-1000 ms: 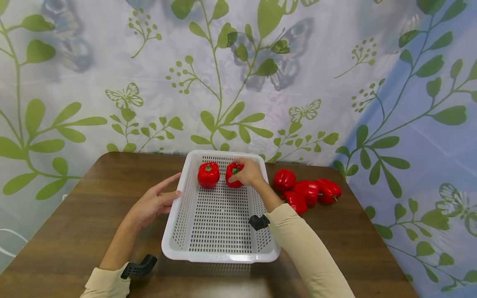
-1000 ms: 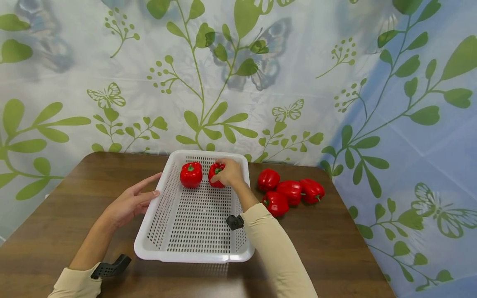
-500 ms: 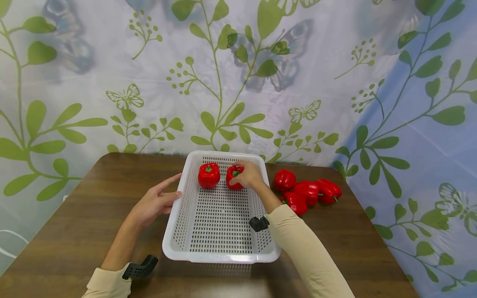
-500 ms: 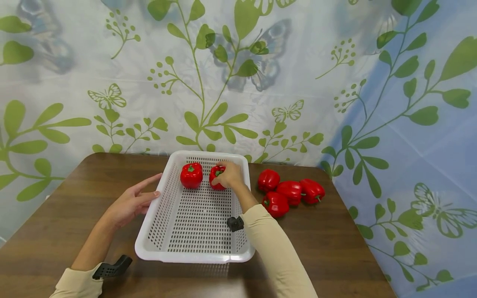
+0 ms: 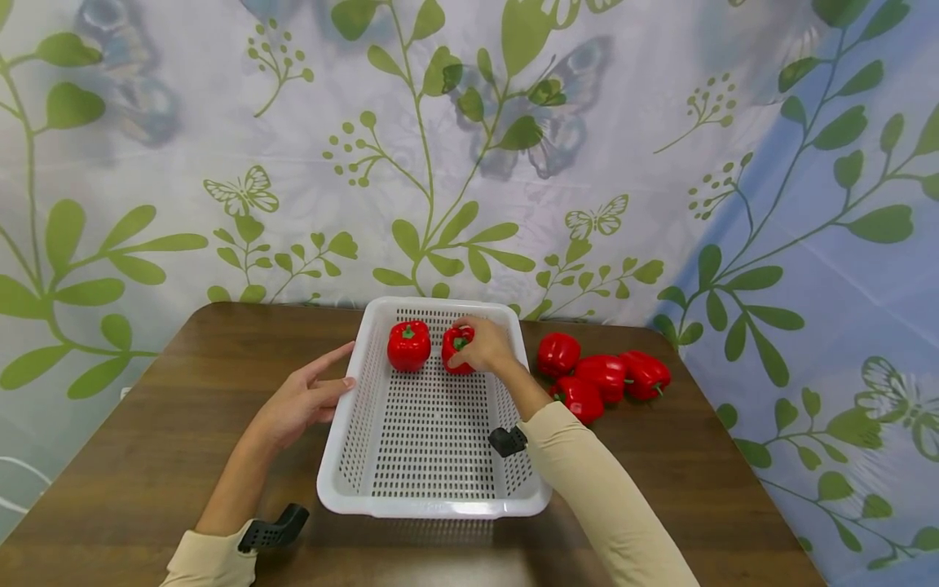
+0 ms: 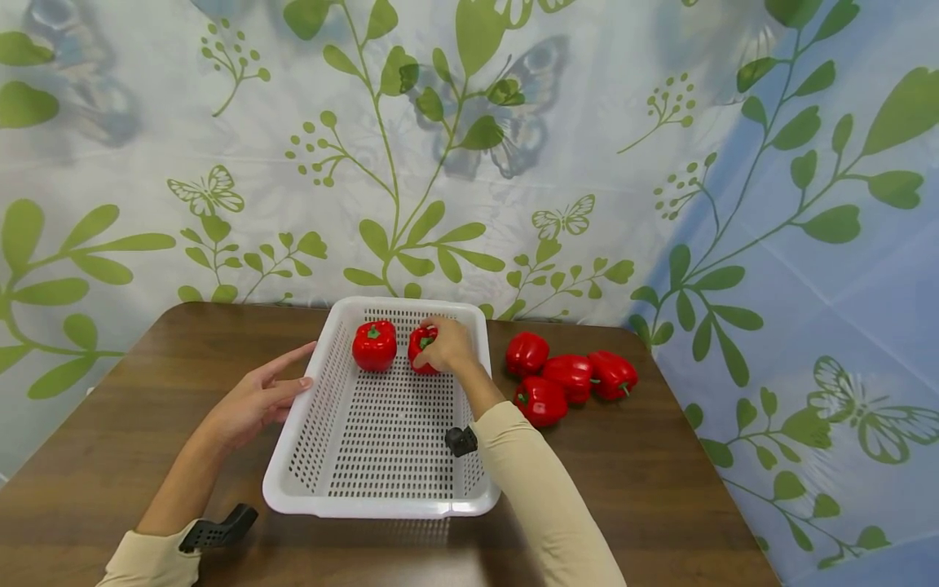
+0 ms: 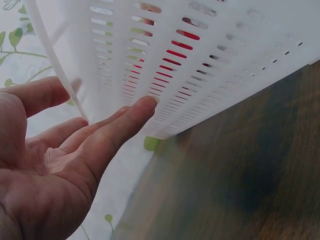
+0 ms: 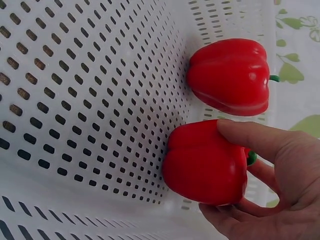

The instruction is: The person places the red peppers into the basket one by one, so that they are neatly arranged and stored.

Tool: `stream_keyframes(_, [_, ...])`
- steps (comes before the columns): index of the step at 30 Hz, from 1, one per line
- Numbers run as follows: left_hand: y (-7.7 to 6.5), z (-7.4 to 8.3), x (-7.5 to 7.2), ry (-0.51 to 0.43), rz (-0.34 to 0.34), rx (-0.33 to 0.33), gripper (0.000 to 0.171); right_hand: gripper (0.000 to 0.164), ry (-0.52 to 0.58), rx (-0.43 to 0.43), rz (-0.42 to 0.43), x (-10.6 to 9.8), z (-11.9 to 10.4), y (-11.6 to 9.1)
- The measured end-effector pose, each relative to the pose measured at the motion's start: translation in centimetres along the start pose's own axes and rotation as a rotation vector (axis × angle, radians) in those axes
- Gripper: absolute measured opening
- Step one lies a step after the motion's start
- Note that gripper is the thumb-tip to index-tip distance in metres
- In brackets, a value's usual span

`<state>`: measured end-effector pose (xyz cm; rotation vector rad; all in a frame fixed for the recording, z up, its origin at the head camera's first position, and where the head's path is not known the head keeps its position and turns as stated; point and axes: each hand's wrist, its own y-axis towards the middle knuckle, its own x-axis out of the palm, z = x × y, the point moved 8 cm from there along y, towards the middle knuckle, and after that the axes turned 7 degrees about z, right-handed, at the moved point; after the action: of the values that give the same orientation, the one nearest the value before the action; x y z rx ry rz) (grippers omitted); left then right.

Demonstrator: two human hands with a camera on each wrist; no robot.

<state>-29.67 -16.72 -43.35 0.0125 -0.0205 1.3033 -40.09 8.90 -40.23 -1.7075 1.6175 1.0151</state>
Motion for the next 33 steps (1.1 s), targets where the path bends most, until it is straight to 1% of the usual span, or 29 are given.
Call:
stream_keyframes(9, [0.0, -0.1, 0.1, -0.006, -0.009, 0.000, 0.062, 0.071, 0.018, 0.005, -0.021, -0.1, -0.2, -0.1])
stream_keyframes(18, [0.0, 0.0, 0.1, -0.006, -0.010, 0.001, 0.062, 0.069, 0.023, 0.008, -0.022, -0.2, -0.1, -0.1])
stream_keyframes(22, [0.0, -0.1, 0.2, -0.007, -0.014, 0.005, 0.063, 0.070, 0.024, -0.003, -0.025, -0.5, -0.4, -0.2])
stream_keyframes(27, [0.0, -0.1, 0.2, -0.005, -0.013, 0.005, 0.062, 0.064, 0.036, -0.034, -0.025, -1.8, -0.9, -0.6])
stream_keyframes(29, [0.0, -0.1, 0.2, -0.005, -0.013, 0.003, 0.062, 0.062, 0.054, -0.033, -0.024, -2.6, -0.8, -0.8])
stream_keyframes(33, [0.0, -0.2, 0.1, -0.012, -0.011, -0.002, 0.063, 0.062, 0.084, -0.021, -0.025, -4.5, -0.5, -1.4])
